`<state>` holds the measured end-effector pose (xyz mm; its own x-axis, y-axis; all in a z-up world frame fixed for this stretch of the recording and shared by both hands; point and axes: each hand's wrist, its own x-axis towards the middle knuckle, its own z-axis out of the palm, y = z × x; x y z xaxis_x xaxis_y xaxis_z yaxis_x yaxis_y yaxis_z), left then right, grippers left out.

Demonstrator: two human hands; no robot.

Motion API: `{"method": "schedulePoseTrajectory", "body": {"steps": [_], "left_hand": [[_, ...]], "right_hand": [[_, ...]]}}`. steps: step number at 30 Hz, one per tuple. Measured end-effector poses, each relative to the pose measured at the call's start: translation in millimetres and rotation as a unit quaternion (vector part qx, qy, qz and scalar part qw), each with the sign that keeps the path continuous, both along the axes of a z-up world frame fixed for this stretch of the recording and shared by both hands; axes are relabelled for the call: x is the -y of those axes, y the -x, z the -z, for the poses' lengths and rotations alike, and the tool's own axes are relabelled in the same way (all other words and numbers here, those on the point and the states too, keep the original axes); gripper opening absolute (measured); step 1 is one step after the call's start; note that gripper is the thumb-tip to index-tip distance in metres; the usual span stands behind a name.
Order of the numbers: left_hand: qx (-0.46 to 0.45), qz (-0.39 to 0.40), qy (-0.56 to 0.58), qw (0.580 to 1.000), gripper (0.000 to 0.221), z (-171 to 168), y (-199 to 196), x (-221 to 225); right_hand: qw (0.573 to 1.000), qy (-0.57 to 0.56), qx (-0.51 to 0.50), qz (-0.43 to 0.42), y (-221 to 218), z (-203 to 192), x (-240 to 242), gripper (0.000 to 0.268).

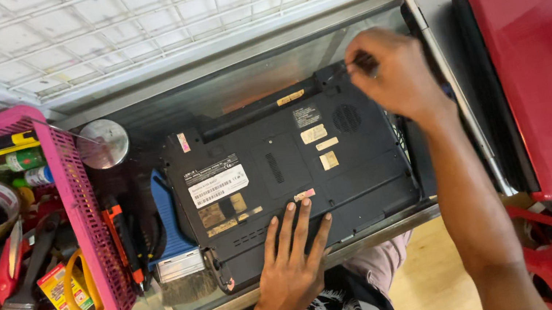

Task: The person uses a screwdriver to remove screws from the bottom casing of a laptop placed on a glass counter. They systematically loosen and remove several screws from different locations on the laptop's underside.

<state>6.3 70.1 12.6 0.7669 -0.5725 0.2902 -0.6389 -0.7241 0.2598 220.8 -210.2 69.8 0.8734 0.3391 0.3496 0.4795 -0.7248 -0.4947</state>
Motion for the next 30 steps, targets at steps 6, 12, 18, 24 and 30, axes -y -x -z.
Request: {"method": "schedulePoseTrajectory", "body": {"steps": [6,12,18,24,30], "left_hand": [[-0.007,0.006,-0.004,1.0,0.054,2,0,-2],[0.0,0.007,-0.014,1.0,0.057,3,1,-1],[-0.001,0.009,-0.016,1.0,0.055,-1,-1,-2],[0.009,0.009,-0.023,1.0,0.057,-1,0,-3],[0.015,0.003,-0.015,1.0,0.055,-1,-1,-2]], "right_hand": [[0.997,0.008,0.001,0.079,0,-2,21,0.019],[0.996,-0.009,-0.025,0.085,-1,6,20,0.017],[0.995,-0.023,-0.049,0.08,0,-2,16,0.016],[0.997,0.017,-0.006,0.08,-4,14,20,0.017],[0.987,0.146,-0.06,0.042,-11,-7,10,0.02]]}}
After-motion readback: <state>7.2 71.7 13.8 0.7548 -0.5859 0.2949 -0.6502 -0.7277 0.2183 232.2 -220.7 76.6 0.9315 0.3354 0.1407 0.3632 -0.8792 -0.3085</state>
